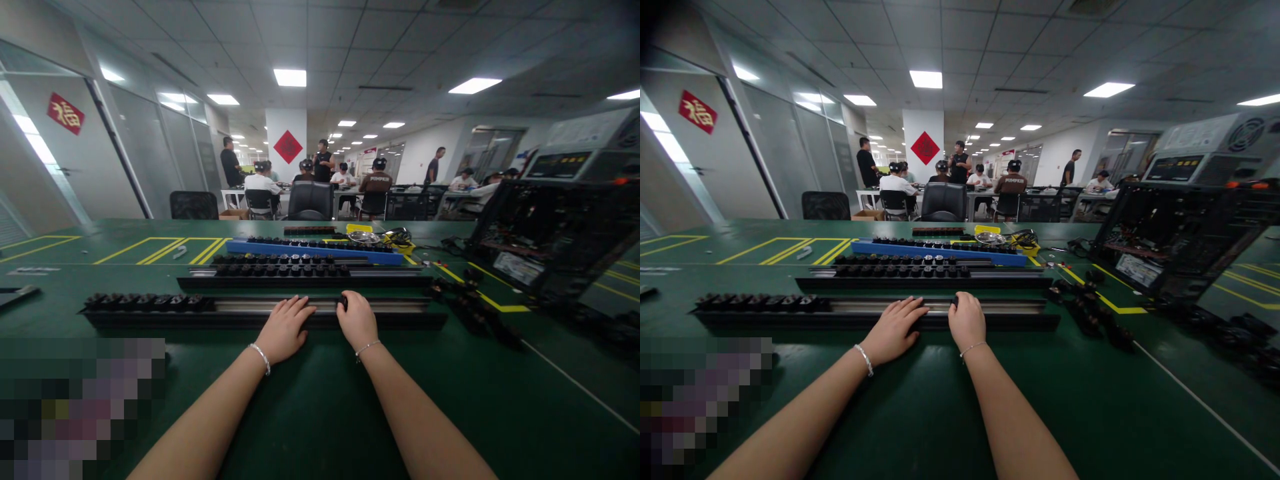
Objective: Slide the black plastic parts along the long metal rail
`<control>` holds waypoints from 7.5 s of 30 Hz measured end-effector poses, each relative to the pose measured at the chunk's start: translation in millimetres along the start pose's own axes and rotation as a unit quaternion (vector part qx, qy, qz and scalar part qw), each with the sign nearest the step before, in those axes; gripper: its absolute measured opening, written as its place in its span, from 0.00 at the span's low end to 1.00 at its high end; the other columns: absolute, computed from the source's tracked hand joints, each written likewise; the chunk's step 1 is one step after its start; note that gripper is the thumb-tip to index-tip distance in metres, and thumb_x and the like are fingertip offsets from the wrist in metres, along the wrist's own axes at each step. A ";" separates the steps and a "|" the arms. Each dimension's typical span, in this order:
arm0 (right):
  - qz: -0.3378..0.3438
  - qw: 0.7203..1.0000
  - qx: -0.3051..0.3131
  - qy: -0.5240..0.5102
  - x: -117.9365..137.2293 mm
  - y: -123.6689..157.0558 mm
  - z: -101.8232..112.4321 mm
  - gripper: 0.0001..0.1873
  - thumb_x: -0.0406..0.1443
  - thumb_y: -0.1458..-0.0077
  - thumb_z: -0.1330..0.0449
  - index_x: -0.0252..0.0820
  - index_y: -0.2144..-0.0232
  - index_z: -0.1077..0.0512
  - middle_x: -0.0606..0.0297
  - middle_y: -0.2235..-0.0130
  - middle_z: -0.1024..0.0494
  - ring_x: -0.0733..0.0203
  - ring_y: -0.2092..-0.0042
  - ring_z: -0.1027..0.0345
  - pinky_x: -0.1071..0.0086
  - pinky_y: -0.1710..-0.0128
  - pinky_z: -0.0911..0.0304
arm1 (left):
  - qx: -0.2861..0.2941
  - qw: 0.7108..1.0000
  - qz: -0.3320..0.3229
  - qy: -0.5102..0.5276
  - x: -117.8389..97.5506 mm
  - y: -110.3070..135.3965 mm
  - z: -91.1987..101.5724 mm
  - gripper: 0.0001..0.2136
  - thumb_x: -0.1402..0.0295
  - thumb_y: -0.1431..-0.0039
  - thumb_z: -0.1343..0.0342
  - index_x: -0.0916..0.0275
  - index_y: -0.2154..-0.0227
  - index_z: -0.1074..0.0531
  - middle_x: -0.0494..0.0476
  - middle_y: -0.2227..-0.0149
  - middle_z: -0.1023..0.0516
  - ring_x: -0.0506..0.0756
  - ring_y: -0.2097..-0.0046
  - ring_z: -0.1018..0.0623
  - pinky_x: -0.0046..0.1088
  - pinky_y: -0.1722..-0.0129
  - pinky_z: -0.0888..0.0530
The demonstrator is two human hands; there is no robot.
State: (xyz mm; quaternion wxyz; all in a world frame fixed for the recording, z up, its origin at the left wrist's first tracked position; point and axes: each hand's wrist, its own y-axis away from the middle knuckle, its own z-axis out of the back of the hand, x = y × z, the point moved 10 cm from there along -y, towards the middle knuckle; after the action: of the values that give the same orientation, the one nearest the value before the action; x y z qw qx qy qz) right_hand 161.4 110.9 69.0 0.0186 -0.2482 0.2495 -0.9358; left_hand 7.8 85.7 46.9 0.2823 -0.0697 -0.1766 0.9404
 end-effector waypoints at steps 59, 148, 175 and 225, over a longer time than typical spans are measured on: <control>-0.040 0.995 -0.065 0.059 -54.4 3.0 30.9 0.14 0.44 0.48 0.46 0.39 0.69 0.29 0.57 0.66 0.25 0.54 0.59 0.36 0.64 0.58 0.44 | 0.008 1.000 0.018 0.024 2.2 0.9 -0.7 0.26 0.71 0.47 0.48 0.54 0.43 0.39 0.56 0.38 0.40 0.60 0.37 0.43 0.45 0.41 0.41; -0.148 0.975 -0.124 0.110 -133.7 5.1 76.3 0.19 0.47 0.51 0.49 0.40 0.71 0.27 0.56 0.66 0.24 0.51 0.60 0.36 0.52 0.48 0.52 | 0.005 1.000 0.018 0.021 0.7 -0.4 0.8 0.23 0.73 0.47 0.49 0.55 0.46 0.36 0.57 0.38 0.39 0.60 0.37 0.42 0.45 0.41 0.41; -0.183 0.970 -0.132 0.094 -177.0 1.7 91.5 0.21 0.47 0.51 0.48 0.38 0.67 0.26 0.53 0.64 0.24 0.50 0.60 0.35 0.62 0.58 0.43 | -0.003 1.000 0.017 0.024 1.1 -1.1 1.5 0.22 0.72 0.46 0.49 0.55 0.47 0.34 0.57 0.39 0.37 0.60 0.37 0.41 0.45 0.42 0.39; -0.343 0.935 -0.055 0.075 -303.4 -0.4 107.1 0.26 0.47 0.53 0.45 0.37 0.57 0.26 0.51 0.59 0.24 0.48 0.58 0.31 0.59 0.57 0.37 | 0.005 1.000 0.022 0.011 2.2 -1.1 -0.7 0.22 0.72 0.46 0.50 0.55 0.46 0.35 0.57 0.39 0.38 0.60 0.37 0.42 0.45 0.42 0.39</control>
State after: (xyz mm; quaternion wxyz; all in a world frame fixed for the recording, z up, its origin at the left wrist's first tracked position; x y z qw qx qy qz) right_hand 478.1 110.4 11.6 -0.3360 -0.2485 0.2010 -0.8860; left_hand 6.7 88.0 46.6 0.2636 -0.0821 -0.1675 0.9464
